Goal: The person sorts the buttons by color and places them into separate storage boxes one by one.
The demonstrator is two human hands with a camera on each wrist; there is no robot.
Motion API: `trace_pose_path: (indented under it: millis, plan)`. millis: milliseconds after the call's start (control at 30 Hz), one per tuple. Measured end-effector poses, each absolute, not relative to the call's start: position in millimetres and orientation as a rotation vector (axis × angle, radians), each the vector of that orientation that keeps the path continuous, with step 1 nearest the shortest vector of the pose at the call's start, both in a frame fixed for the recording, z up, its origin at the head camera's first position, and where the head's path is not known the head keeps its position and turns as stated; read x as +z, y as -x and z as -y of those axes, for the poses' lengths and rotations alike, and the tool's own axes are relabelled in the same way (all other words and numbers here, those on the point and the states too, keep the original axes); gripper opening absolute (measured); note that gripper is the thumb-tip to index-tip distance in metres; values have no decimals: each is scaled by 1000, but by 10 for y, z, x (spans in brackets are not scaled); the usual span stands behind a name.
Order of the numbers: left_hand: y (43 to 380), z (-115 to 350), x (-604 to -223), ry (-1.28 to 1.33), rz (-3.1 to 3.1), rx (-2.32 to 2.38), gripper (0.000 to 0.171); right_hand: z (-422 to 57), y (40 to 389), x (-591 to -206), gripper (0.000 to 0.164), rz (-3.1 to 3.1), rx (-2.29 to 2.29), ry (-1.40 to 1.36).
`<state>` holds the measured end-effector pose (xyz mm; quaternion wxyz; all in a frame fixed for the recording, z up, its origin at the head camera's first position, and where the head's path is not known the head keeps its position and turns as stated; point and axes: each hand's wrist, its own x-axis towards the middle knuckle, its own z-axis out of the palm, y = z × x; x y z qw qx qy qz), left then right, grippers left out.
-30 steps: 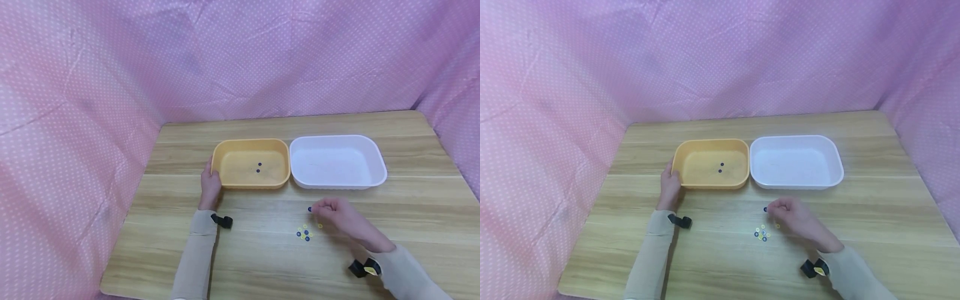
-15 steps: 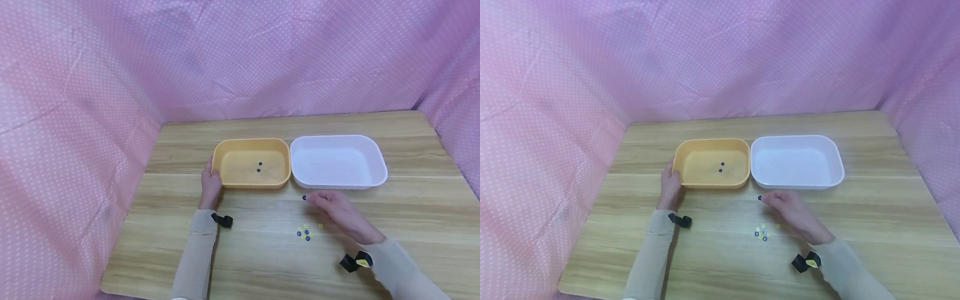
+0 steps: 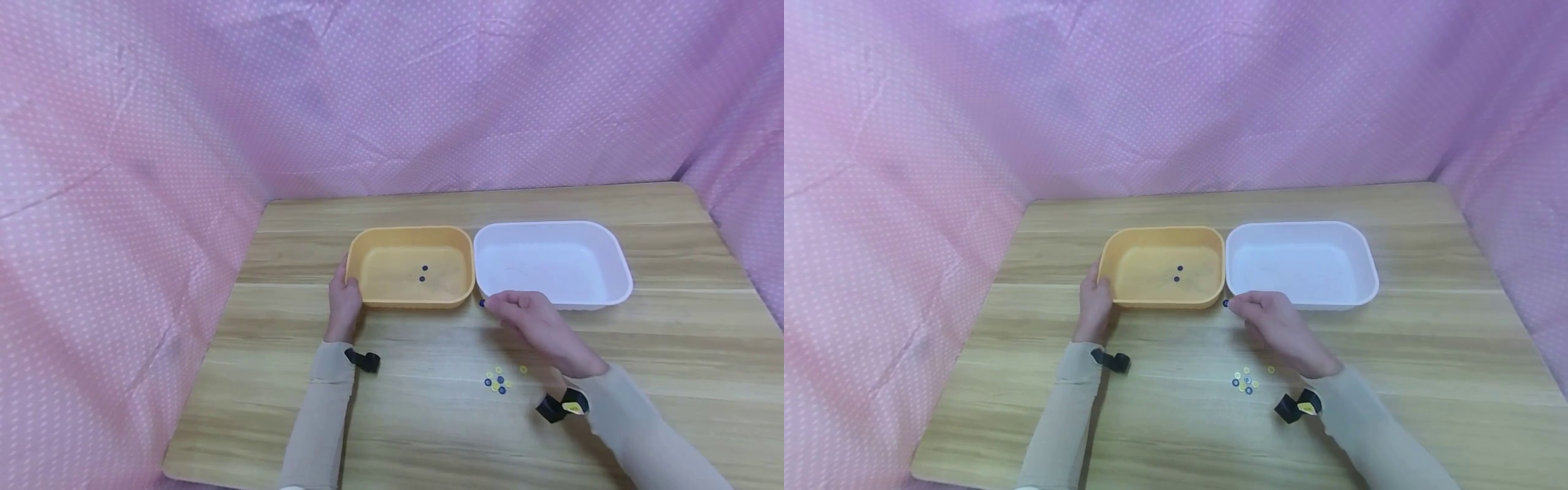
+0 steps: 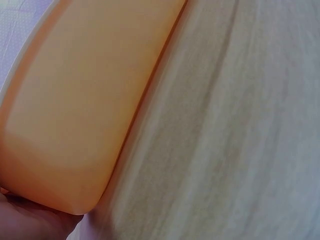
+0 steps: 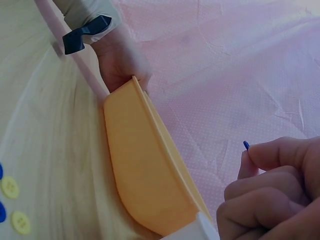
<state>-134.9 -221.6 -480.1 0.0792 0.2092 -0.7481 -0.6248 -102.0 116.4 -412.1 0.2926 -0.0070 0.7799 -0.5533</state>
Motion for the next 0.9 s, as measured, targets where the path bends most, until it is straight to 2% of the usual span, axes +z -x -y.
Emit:
trace_pose_path:
  millis: [667, 900]
  plan:
    - [1341, 2241, -4783, -627, 2232, -1878, 58, -744, 1441, -3964, 48, -2022, -1668, 112]
    - [1346, 2235, -4814, -581, 2232, -1862, 57, -508, 1598, -3937, 37, -1937, -1750, 102]
